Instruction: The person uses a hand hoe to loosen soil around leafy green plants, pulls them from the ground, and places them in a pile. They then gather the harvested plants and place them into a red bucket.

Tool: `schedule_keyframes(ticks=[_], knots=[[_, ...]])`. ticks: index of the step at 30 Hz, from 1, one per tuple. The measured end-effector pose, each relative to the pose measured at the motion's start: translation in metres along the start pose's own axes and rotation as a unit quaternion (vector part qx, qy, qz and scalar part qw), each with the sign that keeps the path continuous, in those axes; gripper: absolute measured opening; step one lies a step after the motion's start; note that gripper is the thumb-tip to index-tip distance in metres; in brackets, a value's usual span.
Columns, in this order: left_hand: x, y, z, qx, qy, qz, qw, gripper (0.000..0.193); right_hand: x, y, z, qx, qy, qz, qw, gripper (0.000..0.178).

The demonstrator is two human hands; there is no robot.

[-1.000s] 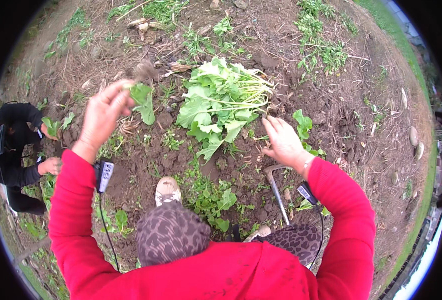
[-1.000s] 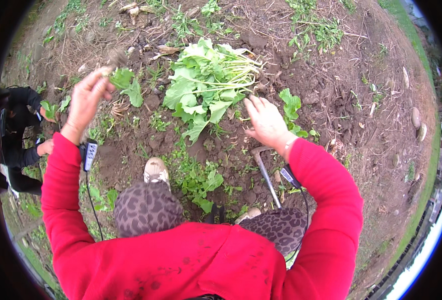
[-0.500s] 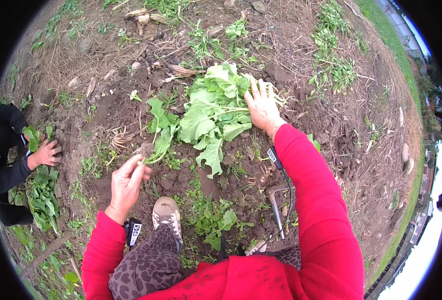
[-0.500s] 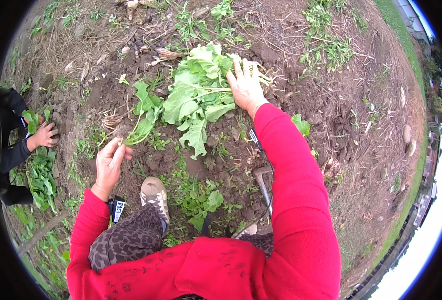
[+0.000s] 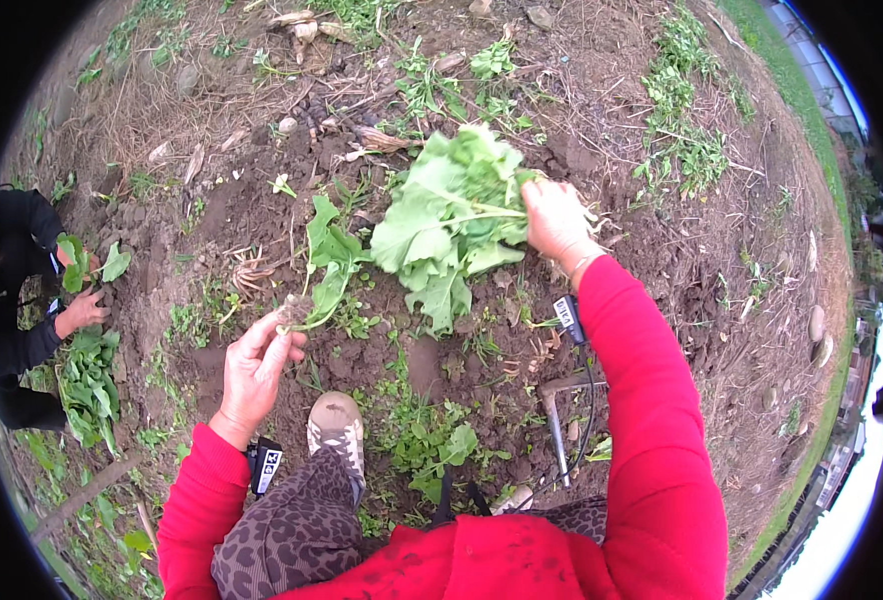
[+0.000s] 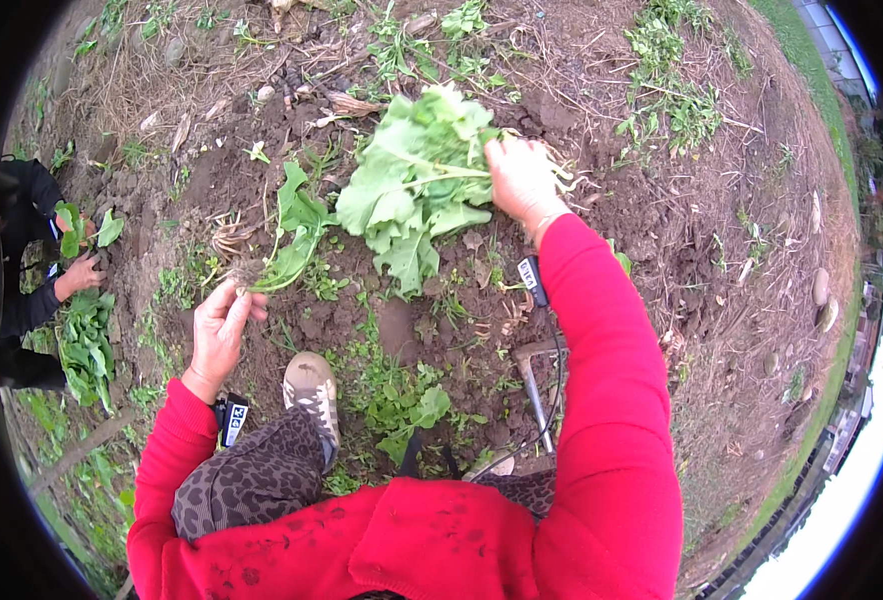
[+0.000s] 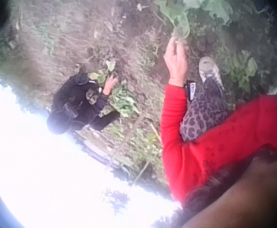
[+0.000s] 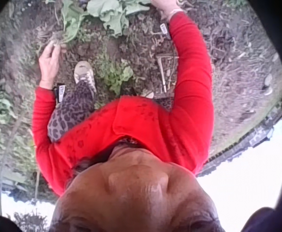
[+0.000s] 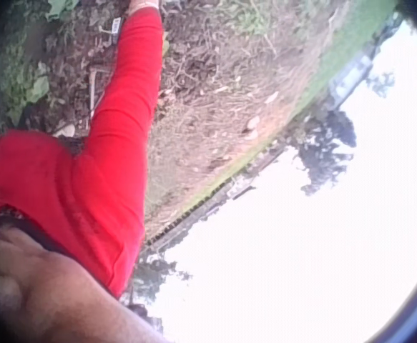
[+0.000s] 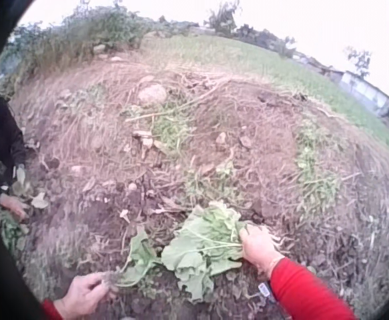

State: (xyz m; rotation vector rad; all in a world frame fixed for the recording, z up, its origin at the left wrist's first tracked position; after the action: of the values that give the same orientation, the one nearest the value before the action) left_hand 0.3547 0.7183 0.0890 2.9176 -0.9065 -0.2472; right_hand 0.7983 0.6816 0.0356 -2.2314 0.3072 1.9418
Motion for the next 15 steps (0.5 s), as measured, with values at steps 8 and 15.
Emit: schedule_keyframes(ticks=[8, 15], knots=[[0.009, -0.003, -0.016, -0.016, 0.085, 0.054, 0.995, 0.045, -0.068, -0.061, -0.104, 0.283, -0.088, -0.028, 0.955, 0.070], [0.021, -0.003, 0.024, -0.218, 0.084, 0.005, 0.972, 0.025, -0.160, -0.030, -0.022, 0.128, -0.217, -0.053, 0.966, 0.047]])
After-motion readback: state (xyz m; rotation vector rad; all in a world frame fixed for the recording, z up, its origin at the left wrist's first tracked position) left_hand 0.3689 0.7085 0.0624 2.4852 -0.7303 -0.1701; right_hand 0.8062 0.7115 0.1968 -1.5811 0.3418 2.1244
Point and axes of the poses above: each hand's wrist, its own y-axis away from the middle knuckle, its own x-axis out of the palm, z = x × y, the point moved 4 cm from there along -y, towards the middle knuckle, and after that the axes turned 12 degrees about x, right-handed, at the moved point
